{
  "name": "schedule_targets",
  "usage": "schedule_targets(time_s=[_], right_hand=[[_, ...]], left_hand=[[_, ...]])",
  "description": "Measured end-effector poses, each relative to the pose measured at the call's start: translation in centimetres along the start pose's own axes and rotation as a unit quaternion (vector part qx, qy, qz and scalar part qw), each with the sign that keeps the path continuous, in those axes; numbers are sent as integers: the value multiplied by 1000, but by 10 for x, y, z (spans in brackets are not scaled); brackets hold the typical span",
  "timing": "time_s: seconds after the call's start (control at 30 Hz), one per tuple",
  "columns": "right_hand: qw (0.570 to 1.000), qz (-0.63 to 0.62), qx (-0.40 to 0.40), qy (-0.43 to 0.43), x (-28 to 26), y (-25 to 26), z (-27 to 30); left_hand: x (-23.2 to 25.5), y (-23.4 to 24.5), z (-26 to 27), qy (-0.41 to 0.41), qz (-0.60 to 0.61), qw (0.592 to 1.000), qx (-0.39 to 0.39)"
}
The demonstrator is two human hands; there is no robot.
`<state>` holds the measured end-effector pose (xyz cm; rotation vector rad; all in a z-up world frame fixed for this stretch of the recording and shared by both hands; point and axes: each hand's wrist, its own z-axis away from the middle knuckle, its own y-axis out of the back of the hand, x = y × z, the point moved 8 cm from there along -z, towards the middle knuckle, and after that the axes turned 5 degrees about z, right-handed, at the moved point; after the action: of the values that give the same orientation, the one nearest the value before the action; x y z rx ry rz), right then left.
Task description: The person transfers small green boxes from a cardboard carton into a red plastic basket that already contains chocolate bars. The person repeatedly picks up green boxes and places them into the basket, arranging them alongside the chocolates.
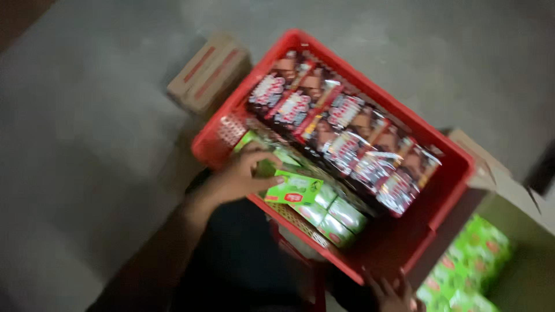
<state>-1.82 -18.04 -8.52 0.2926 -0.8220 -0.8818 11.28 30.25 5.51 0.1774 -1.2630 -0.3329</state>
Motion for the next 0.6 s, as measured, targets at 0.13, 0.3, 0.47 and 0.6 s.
schedule_targets(time_s=[0.13,0.3,0.47,0.6], right_hand=[[931,-259,255,36,7,72,50],[817,-410,403,55,56,153,129],[835,-363,405,79,76,138,162],[793,-422,430,87,104,112,178]], left_hand=[[23,-76,14,-13,99,994,-36],[71,-173,40,43,118,982,-139],[79,-261,56,13,151,965,-213],[123,-297,70,-137,140,936,-293]])
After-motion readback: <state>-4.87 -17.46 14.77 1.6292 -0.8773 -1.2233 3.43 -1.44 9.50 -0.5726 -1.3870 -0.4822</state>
